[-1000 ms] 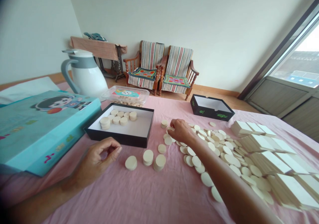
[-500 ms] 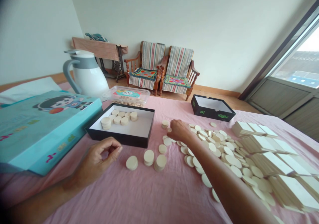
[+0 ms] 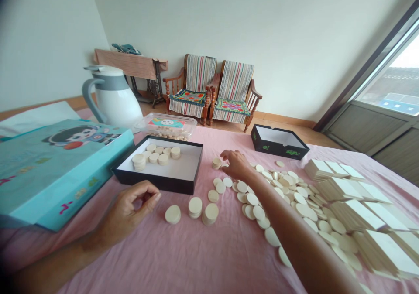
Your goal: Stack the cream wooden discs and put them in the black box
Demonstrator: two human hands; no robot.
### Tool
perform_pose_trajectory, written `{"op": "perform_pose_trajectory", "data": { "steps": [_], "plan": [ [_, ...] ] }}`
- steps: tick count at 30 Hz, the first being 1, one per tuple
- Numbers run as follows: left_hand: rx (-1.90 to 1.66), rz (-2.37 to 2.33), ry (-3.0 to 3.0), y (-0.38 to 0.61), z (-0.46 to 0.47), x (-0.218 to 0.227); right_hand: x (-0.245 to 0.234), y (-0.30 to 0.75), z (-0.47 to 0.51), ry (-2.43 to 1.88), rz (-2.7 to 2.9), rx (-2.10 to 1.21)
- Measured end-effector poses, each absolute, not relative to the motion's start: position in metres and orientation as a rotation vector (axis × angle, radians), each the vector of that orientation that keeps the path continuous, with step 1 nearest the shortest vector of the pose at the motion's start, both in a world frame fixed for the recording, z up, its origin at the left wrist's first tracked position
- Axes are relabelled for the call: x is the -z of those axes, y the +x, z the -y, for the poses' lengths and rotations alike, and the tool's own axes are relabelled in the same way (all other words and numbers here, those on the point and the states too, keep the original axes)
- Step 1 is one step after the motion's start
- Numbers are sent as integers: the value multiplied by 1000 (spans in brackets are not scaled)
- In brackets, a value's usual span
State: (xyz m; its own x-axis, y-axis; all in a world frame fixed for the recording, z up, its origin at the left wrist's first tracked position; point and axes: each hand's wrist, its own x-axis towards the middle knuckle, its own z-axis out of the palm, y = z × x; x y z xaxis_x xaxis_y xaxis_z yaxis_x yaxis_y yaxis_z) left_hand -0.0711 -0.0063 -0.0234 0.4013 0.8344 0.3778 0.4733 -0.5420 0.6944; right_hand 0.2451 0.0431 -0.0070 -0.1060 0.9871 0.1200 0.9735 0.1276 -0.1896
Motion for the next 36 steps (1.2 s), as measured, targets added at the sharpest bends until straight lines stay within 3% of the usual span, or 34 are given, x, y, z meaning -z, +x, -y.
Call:
{"op": "perform_pose_trajectory", "data": {
  "steps": [19, 26, 36],
  "plan": [
    [-985, -1110, 2170, -73, 5, 26, 9, 237, -42, -1849, 2138, -58],
    [-1002, -1100, 2178, -71, 6, 23, -12, 245, -1, -1907, 2368, -241],
    [-1005, -1109, 2176, -71, 4, 23, 4, 241, 11, -1871, 2273, -157]
  ]
}}
